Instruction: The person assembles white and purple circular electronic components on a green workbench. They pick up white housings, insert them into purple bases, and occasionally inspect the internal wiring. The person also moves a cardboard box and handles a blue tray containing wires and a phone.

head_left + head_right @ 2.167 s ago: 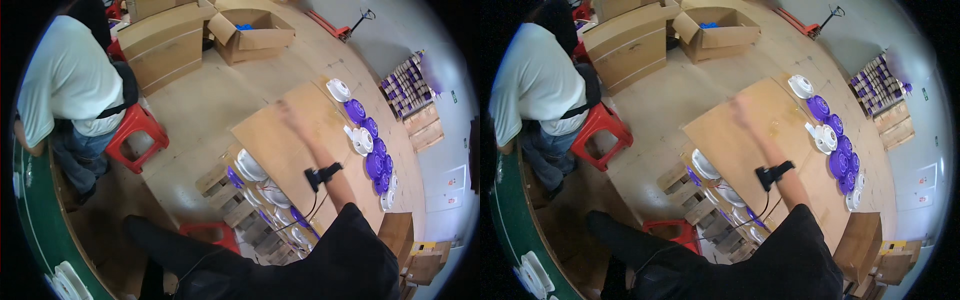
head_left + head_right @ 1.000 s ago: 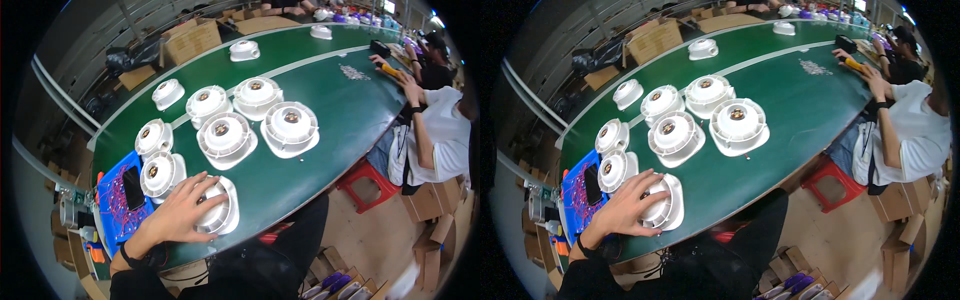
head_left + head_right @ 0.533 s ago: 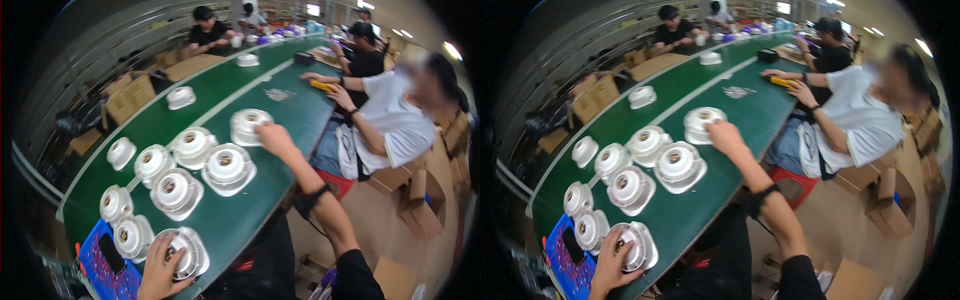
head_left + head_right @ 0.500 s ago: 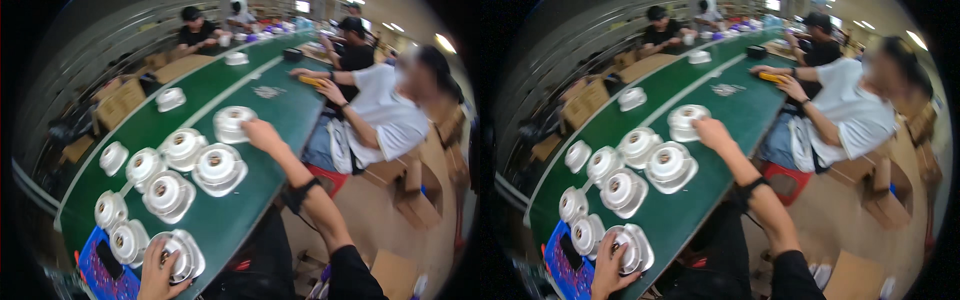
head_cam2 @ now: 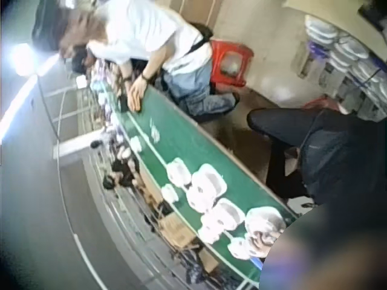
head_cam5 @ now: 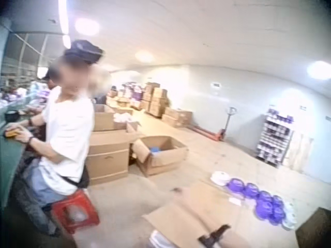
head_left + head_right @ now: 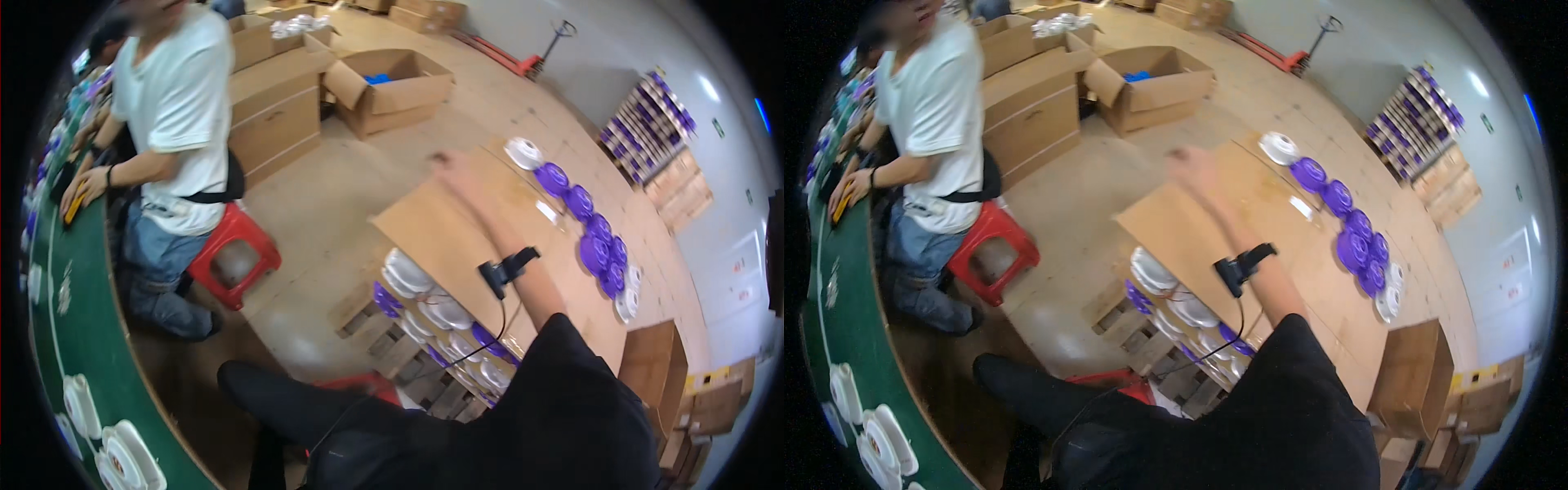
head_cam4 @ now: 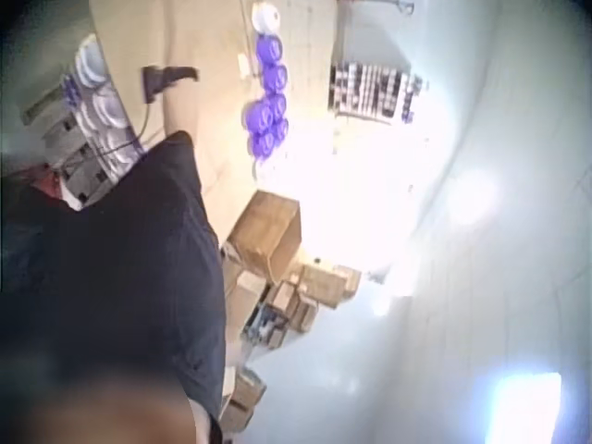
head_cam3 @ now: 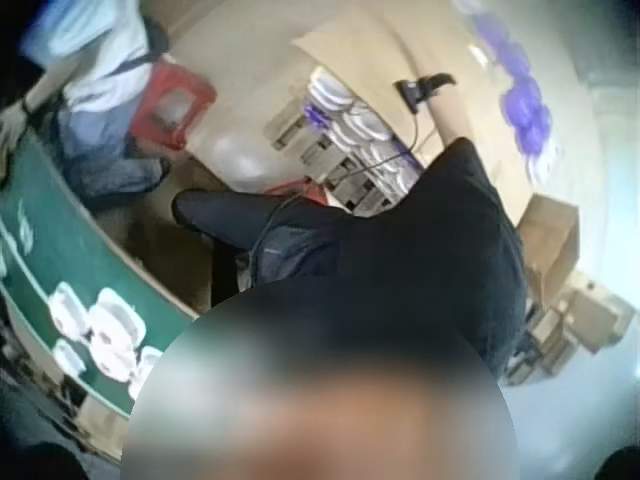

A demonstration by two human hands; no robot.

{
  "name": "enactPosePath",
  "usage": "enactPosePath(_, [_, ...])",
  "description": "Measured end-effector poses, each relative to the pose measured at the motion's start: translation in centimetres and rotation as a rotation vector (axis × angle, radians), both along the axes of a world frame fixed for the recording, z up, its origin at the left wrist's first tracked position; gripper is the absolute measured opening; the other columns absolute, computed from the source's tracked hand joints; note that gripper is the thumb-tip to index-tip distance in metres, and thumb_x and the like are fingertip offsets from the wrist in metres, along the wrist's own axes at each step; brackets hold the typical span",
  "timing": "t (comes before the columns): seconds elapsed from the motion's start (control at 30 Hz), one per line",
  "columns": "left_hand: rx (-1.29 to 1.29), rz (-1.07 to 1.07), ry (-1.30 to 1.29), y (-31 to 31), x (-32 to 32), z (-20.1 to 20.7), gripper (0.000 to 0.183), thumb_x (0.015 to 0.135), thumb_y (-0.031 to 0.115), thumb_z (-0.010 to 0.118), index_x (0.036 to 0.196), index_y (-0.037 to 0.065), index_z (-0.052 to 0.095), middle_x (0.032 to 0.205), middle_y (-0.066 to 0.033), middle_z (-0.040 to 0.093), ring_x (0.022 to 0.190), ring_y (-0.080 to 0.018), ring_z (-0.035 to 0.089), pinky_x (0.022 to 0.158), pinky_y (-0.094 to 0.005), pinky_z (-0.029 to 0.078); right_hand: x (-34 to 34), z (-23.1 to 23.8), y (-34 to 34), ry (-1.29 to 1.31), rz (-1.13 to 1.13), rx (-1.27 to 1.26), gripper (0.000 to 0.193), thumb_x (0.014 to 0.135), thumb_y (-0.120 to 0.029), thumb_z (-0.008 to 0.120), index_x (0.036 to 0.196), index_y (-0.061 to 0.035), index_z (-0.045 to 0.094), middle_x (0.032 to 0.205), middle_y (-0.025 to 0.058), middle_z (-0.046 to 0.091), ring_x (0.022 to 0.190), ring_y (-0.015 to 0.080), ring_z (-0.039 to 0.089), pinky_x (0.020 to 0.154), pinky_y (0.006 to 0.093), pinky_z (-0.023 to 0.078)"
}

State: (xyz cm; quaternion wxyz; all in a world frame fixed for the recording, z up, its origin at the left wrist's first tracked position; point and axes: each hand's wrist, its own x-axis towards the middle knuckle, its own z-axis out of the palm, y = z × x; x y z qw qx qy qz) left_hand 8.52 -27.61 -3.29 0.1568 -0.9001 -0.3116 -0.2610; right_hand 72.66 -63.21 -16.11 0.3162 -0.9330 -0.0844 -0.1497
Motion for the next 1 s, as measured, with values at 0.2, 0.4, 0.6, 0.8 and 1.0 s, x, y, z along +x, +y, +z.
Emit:
enactPosePath(0.2, [-0.301, -0.444, -0.006, 1.6, 5.4, -3.8, 0.015, 0.096, 0.012, 0.059, 0.101, 0.0, 0.068, 0.114, -0.0192, 0.065, 0.108, -0.0377, 0.061, 0.093, -0.0493, 0.049, -6.6, -6.1, -34.4, 0.283, -0.802, -0.468, 0.039, 0.081, -0.028, 0.063, 0.11, -0.0013, 0.067, 0.112, 0.0276, 0.067, 0.107, 0.043, 0.064, 0.09, 0.052, 0.051])
enactPosePath(0.4, [-0.538, -0.475, 0.144, 1.8, 9.1, -5.0, 0.013, 0.094, 0.0, 0.056, 0.1, -0.004, 0.067, 0.112, -0.0215, 0.064, 0.109, -0.0387, 0.06, 0.096, -0.0482, 0.046, -15.9, -7.5, -45.1, 0.376, -1.092, -0.597, 0.043, 0.087, -0.032, 0.06, 0.123, -0.007, 0.059, 0.121, 0.0211, 0.062, 0.113, 0.0447, 0.061, 0.092, 0.0542, 0.052])
enactPosePath(0.6, [-0.541, -0.417, 0.152, 1.2, 9.2, -5.1, 0.014, 0.094, 0.002, 0.056, 0.1, -0.003, 0.068, 0.113, -0.0219, 0.064, 0.111, -0.0387, 0.06, 0.098, -0.0479, 0.046, -14.6, -9.2, -42.9, 0.286, -1.053, -0.601, 0.041, 0.088, -0.027, 0.057, 0.127, -0.0121, 0.058, 0.123, 0.0234, 0.063, 0.113, 0.0425, 0.062, 0.091, 0.0549, 0.051])
enactPosePath(0.8, [-0.549, -0.312, -0.041, 2.3, 6.3, -4.5, 0.011, 0.075, 0.001, 0.064, 0.086, 0.0, 0.066, 0.097, -0.018, 0.066, 0.097, -0.04, 0.062, 0.092, -0.0484, 0.049, -17.3, -5.3, -27.1, -0.028, -0.492, -0.756, 0.045, 0.092, -0.03, 0.068, 0.126, -0.0004, 0.061, 0.104, 0.0201, 0.07, 0.088, 0.0343, 0.069, 0.076, 0.0427, 0.055])
enactPosePath(1.0, [-0.586, -0.392, -0.124, 3.5, 4.2, -4.4, 0.021, 0.068, -0.003, 0.067, 0.087, 0.002, 0.071, 0.097, -0.0113, 0.068, 0.097, -0.0315, 0.067, 0.083, -0.0406, 0.055, -15.9, -2.1, -7.9, -0.013, 0.346, -0.036, 0.031, 0.085, -0.004, 0.072, 0.114, 0.0033, 0.063, 0.107, 0.0204, 0.068, 0.097, 0.0305, 0.067, 0.088, 0.0379, 0.054])
